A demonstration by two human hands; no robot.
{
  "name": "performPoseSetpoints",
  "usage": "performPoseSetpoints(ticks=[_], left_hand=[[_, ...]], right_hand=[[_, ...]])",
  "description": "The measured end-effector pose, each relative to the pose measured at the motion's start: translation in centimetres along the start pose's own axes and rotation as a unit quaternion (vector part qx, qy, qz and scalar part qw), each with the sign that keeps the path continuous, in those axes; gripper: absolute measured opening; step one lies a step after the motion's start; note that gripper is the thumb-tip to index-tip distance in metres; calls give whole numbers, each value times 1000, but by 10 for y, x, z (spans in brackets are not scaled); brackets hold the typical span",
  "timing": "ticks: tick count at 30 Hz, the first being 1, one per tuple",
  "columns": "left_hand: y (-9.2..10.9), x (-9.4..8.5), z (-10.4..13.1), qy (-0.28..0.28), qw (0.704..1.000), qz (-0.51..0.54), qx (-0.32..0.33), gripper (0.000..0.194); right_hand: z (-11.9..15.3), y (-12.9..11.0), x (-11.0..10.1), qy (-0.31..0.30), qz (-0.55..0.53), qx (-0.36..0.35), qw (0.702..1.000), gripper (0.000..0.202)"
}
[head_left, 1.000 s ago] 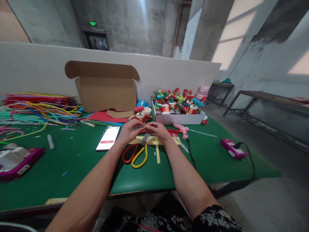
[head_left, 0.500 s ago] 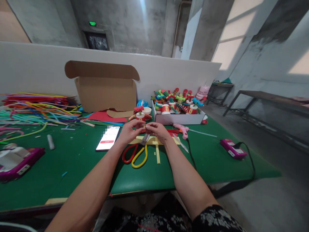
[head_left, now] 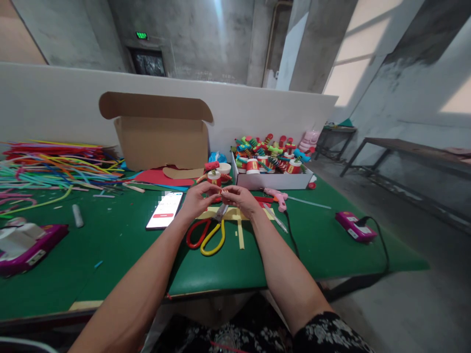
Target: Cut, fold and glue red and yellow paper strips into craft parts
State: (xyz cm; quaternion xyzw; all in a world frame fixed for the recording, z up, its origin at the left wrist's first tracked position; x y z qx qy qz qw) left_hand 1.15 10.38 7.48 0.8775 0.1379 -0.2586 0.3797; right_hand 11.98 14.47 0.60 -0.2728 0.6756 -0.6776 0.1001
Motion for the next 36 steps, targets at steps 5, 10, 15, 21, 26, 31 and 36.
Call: performPoseSetpoints(ticks=[5, 10, 15, 21, 26, 31, 36], left_hand=[[4, -3, 0, 15, 1000, -14, 23, 18], [2, -1, 0, 6, 1000, -3, 5, 23], [-15, 0, 1, 10, 996, 44, -71, 28], [-31, 7, 3, 0, 989, 92, -117, 30], [-33, 9, 4, -3, 987, 96, -127, 30], [-30, 5, 3, 7, 991, 74, -111, 26], [-16, 1, 1, 9, 998, 27, -65, 19]], right_hand=[[0, 4, 5, -25, -25, 15, 999, 38], [-1, -4, 3, -19, -30, -26, 999, 38], [-3, -8, -3, 7, -19, -55, 998, 41], [-4, -10, -3, 7, 15, -77, 997, 36], [-4, -14, 0, -4, 30, -92, 995, 34], [-2, -11, 6, -21, 3, -68, 997, 36], [-2, -4, 8, -26, -40, -39, 998, 33]])
Point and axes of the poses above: each hand's wrist, its own z-axis away from the middle knuckle, its own x-axis out of the palm, y = z × x, the point moved 10 cm from there along -z, towards the middle knuckle, and after that the axes turned 8 degrees about -y, right-handed, at the moved point
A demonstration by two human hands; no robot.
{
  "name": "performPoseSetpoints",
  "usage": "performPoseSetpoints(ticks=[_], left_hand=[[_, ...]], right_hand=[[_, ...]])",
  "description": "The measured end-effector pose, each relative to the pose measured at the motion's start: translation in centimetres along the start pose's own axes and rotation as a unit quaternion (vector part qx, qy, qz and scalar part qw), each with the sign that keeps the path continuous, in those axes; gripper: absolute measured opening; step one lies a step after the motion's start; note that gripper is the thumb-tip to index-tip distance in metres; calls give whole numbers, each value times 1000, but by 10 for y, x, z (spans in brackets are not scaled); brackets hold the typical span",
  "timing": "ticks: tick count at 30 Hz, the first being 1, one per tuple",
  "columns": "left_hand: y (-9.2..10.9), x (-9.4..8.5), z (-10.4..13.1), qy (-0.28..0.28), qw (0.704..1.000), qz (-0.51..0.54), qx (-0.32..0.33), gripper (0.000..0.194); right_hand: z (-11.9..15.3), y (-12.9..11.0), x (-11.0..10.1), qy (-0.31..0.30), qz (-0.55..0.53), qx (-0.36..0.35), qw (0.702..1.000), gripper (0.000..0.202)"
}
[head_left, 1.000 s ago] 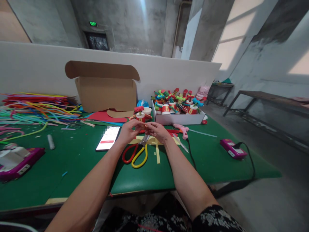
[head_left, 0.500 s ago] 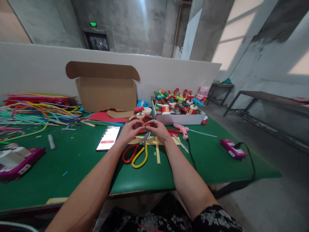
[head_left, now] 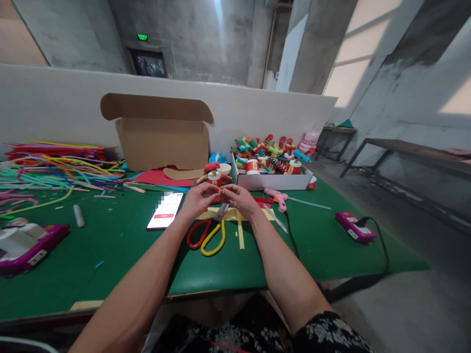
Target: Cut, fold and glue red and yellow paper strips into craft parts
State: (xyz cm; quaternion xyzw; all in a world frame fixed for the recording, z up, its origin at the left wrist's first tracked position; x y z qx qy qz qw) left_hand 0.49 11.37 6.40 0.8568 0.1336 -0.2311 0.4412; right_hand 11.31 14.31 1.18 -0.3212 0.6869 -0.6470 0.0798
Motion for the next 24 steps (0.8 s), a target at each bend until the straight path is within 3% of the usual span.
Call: performPoseSetpoints(ticks=[6, 12, 15, 21, 24], left_hand=[[5, -5, 1, 21, 1000, -22, 8, 17], [6, 3, 1, -8, 1000, 0, 11, 29], [7, 2, 0, -3, 1000, -19, 13, 21], [-8, -4, 1, 21, 998, 35, -45, 24], [-9, -4, 1, 22, 998, 38, -44, 25]], right_hand=[[-3, -3, -7, 11, -4, -24, 1000, 33], [-2, -2, -4, 11, 23, -18, 1000, 35], [-3, 0, -4, 12, 33, -7, 999, 37], [-3, 5, -12, 39, -11, 35, 999, 46], [-3, 3, -9, 32, -1, 31, 999, 39]])
Point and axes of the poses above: each hand's wrist, its own z-axis away from the middle knuckle, its own x-axis out of the palm, y = z × x, the point moved 10 cm from there along -z, towards the middle knuckle, and after that the axes turned 8 degrees about -y, right-handed, at the moved point
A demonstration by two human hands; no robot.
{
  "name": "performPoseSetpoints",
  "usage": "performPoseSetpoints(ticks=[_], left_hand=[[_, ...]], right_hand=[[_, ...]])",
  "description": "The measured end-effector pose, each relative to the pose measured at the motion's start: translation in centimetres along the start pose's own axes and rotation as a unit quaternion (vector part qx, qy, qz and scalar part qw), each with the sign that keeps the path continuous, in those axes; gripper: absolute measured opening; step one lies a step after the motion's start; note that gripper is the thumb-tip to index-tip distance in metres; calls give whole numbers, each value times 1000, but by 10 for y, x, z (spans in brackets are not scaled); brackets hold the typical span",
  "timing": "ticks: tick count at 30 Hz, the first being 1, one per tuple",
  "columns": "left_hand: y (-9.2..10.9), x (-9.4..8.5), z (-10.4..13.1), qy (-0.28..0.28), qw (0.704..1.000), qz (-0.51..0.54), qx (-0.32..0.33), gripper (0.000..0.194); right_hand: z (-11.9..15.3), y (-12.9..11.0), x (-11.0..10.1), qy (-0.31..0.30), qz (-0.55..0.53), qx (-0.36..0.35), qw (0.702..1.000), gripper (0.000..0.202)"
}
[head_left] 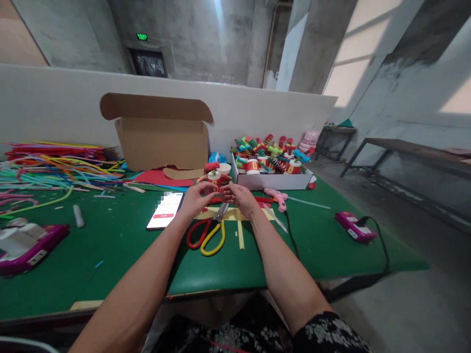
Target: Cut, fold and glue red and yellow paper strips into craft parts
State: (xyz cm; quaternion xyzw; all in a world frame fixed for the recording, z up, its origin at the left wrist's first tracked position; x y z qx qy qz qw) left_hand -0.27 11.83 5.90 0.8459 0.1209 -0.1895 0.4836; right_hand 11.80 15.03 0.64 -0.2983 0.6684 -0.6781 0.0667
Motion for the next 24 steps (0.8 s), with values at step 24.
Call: performPoseSetpoints(ticks=[24], left_hand=[[-6, -1, 0, 2, 999, 18, -30, 31]], right_hand=[[2, -5, -1, -2, 17, -24, 1000, 33]])
Point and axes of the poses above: each hand's wrist, its own z-axis away from the middle knuckle, its own x-axis out of the palm, y = z × x, the point moved 10 cm from there along -z, towards the middle knuckle, and after that the axes turned 8 degrees about -y, right-handed, at the moved point
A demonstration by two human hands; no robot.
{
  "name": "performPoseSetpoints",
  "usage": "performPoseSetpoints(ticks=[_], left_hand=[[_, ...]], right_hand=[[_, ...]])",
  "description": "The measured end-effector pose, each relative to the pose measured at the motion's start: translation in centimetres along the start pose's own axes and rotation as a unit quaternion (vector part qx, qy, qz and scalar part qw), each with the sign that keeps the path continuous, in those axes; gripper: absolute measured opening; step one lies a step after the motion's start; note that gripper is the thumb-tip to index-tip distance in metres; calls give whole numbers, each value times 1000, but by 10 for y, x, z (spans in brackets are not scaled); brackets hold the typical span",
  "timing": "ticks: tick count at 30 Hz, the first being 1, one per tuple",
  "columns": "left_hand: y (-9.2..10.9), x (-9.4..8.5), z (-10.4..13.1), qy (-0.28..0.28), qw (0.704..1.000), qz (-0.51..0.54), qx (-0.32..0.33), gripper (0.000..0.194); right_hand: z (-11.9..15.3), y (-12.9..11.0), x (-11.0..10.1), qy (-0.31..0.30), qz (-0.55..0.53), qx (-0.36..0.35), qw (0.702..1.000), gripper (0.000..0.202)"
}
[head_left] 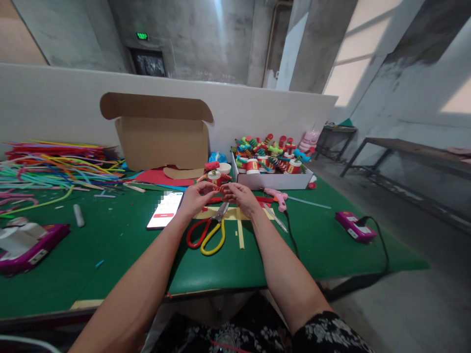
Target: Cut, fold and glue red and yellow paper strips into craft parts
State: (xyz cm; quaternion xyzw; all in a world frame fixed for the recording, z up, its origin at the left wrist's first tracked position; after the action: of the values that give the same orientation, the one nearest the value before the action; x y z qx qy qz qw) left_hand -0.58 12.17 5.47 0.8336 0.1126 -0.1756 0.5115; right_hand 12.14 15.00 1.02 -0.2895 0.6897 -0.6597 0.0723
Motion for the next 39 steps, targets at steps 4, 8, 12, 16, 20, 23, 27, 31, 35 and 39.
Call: performPoseSetpoints(ticks=[4, 8, 12, 16, 20, 23, 27, 31, 35, 39], left_hand=[[-4, 0, 0, 11, 997, 63, -32, 35], [-11, 2, 0, 11, 991, 117, -66, 40], [-13, 4, 0, 8, 987, 140, -77, 41], [-15, 6, 1, 6, 984, 156, -87, 41], [-16, 7, 1, 9, 984, 158, -86, 42], [-15, 8, 1, 7, 985, 152, -79, 41], [-14, 10, 3, 1, 984, 153, -88, 40], [-13, 10, 3, 1, 983, 154, -95, 40], [-14, 7, 2, 9, 983, 158, -97, 41], [-16, 8, 1, 6, 981, 165, -99, 42]], right_hand=[[1, -1, 5, -15, -21, -6, 1000, 33], [3, -1, 7, -13, -2, -3, 1000, 32], [2, -5, 5, 1, 24, -23, 999, 34], [1, -20, 4, 16, 70, -103, 992, 36], [0, -24, 3, 25, 82, -133, 987, 33], [0, -22, 4, 19, 85, -126, 988, 31], [0, -21, 3, 25, 102, -112, 988, 29], [1, -22, 2, 27, 111, -114, 987, 27], [1, -23, 1, 27, 126, -111, 985, 27], [1, -23, 2, 25, 137, -112, 984, 27]])
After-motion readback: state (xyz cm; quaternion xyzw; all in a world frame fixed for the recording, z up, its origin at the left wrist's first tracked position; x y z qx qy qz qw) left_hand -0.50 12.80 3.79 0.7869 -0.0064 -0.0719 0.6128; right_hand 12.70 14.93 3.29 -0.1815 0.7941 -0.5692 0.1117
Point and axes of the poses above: each hand's wrist, its own z-axis away from the middle knuckle, its own x-axis out of the palm, y = z × x, the point moved 10 cm from there along -z, towards the middle knuckle, and after that the axes turned 8 degrees about -y, right-handed, at the moved point
